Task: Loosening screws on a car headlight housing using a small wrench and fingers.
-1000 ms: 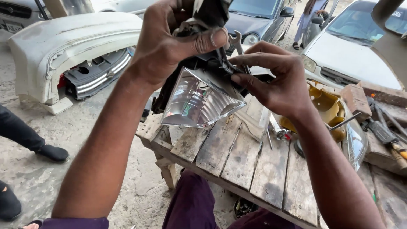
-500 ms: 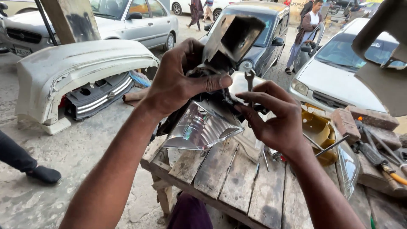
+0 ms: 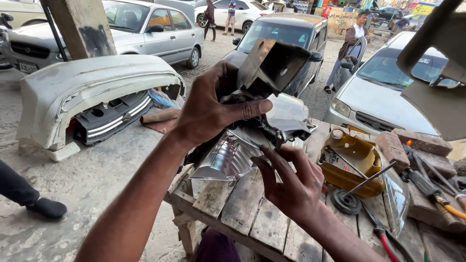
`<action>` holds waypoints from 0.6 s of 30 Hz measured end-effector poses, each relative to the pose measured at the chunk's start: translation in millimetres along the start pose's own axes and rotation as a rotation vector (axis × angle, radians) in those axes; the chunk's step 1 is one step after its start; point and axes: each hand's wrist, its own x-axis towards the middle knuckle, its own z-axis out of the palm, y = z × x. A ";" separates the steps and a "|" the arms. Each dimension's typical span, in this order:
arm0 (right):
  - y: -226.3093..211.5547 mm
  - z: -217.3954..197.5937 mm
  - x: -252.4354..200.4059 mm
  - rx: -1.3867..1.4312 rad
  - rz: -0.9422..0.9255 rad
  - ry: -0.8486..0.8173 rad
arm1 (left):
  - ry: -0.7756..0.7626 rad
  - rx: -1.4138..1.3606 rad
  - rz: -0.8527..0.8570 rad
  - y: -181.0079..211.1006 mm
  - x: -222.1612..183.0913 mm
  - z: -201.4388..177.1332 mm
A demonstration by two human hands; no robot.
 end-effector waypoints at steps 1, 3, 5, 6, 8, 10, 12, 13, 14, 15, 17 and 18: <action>2.4 3.5 -1.4 -0.007 -0.004 0.002 | -0.005 -0.011 -0.007 0.7 0.3 1.6; -1.9 1.4 8.3 -0.007 -0.007 0.014 | 0.019 0.006 -0.030 5.2 -1.0 3.7; -3.6 1.7 14.6 -0.004 -0.007 0.027 | 0.043 0.026 -0.057 8.4 -1.0 4.2; -3.7 1.5 14.8 0.006 -0.012 0.026 | 0.058 0.030 -0.049 8.8 -1.8 4.8; -4.3 0.8 15.6 0.018 -0.016 0.024 | 0.073 0.034 -0.043 8.8 -3.3 5.4; -4.1 -0.8 17.6 0.040 -0.031 0.020 | 0.081 0.017 -0.048 8.3 -3.2 6.1; -3.8 0.6 14.1 0.036 -0.040 0.027 | 0.075 0.037 -0.029 7.7 -4.3 6.3; -3.6 1.5 12.5 0.033 -0.050 0.034 | 0.071 0.057 -0.009 7.3 -5.0 6.2; -5.6 0.2 14.2 0.033 -0.050 0.032 | 0.071 0.056 -0.010 6.8 -5.4 6.1; -7.4 -1.2 15.8 0.040 -0.053 0.027 | 0.056 0.017 -0.026 6.4 -5.7 6.3; -5.3 -2.0 12.6 0.045 -0.053 0.023 | 0.037 -0.023 -0.042 6.2 -5.4 6.4; -2.1 -0.7 8.0 0.066 -0.043 -0.011 | 0.043 -0.005 -0.036 6.4 -5.8 5.1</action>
